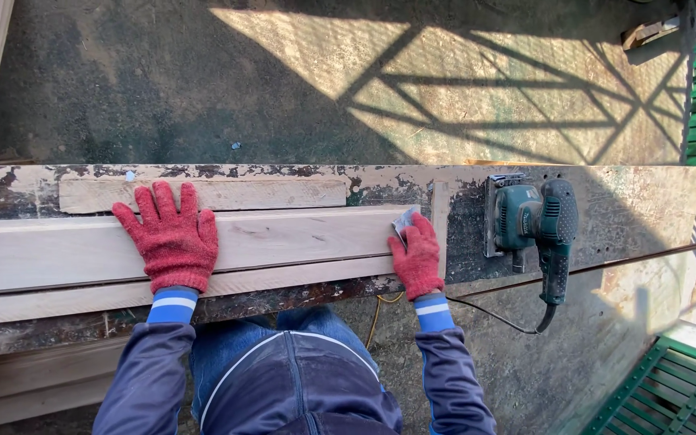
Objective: Sanding a wooden board using an electric sander and hand sandpaper.
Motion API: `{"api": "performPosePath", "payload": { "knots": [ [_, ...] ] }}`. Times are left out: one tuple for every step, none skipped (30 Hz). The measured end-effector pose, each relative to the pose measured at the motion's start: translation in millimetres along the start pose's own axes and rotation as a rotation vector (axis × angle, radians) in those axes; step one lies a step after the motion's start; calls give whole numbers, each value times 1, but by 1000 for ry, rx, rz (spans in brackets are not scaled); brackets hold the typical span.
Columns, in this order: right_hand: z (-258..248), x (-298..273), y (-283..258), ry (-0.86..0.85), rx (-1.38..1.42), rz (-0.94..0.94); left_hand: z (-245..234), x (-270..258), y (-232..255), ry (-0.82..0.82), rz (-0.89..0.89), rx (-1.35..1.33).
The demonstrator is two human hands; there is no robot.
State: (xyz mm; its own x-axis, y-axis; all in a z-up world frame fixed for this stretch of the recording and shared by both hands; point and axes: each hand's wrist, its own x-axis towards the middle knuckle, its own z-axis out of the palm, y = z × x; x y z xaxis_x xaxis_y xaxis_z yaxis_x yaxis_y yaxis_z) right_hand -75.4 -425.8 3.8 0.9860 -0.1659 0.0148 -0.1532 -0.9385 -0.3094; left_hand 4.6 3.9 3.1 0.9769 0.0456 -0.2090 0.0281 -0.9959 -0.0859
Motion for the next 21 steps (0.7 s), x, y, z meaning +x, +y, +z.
{"api": "performPosePath", "payload": {
  "knots": [
    [7, -5, -1, 4, 3, 5, 0, 1, 0, 3, 5, 4],
    [14, -7, -2, 85, 101, 33, 1, 1, 0, 3, 2, 2],
    [22, -9, -3, 166, 199, 62, 2, 1, 0, 2, 0, 0],
    [34, -12, -8, 158, 199, 62, 2, 1, -1, -5, -4, 1],
    [47, -15, -12, 97, 127, 124, 3, 1, -1, -3, -6, 1],
    [59, -20, -17, 41, 53, 193, 4, 2, 0, 1, 1, 2],
    [70, -31, -51, 37, 51, 200, 7, 0, -2, -5, 6, 3],
    [81, -40, -85, 3, -14, -51, 9, 0, -2, 5, 8, 22],
    [92, -49, -118, -32, -79, -303, 11, -1, -2, 14, 9, 41],
    [83, -49, -134, -31, -79, -300, 14, -2, -1, 15, 12, 42],
    [75, -49, -150, -93, -45, -400, 16, -4, -1, 13, 15, 55],
    [68, -48, -170, -152, -5, -496, 16, -2, -4, 15, 20, 75],
    [62, -36, -147, -147, 1, -490, 13, -1, -4, 19, 26, 82],
    [56, -29, -123, -232, -96, -360, 11, -2, -3, 21, 26, 55],
    [50, -21, -99, -318, -192, -228, 9, -2, -3, 23, 26, 27],
    [49, -20, -67, -321, -197, -229, 10, -2, -1, 20, 25, 23],
    [48, -19, -37, -285, -247, -72, 10, -2, -1, 20, 24, 32],
    [48, -14, -8, -243, -293, 77, 10, -2, -2, 24, 16, 42],
    [58, -14, -16, -241, -295, 67, 10, -1, -3, 26, 6, 40],
    [67, -17, -24, -180, -300, 117, 10, -1, -3, 27, 8, 52],
    [77, -20, -30, -119, -306, 167, 11, -1, -2, 27, 10, 65]
  ]
}}
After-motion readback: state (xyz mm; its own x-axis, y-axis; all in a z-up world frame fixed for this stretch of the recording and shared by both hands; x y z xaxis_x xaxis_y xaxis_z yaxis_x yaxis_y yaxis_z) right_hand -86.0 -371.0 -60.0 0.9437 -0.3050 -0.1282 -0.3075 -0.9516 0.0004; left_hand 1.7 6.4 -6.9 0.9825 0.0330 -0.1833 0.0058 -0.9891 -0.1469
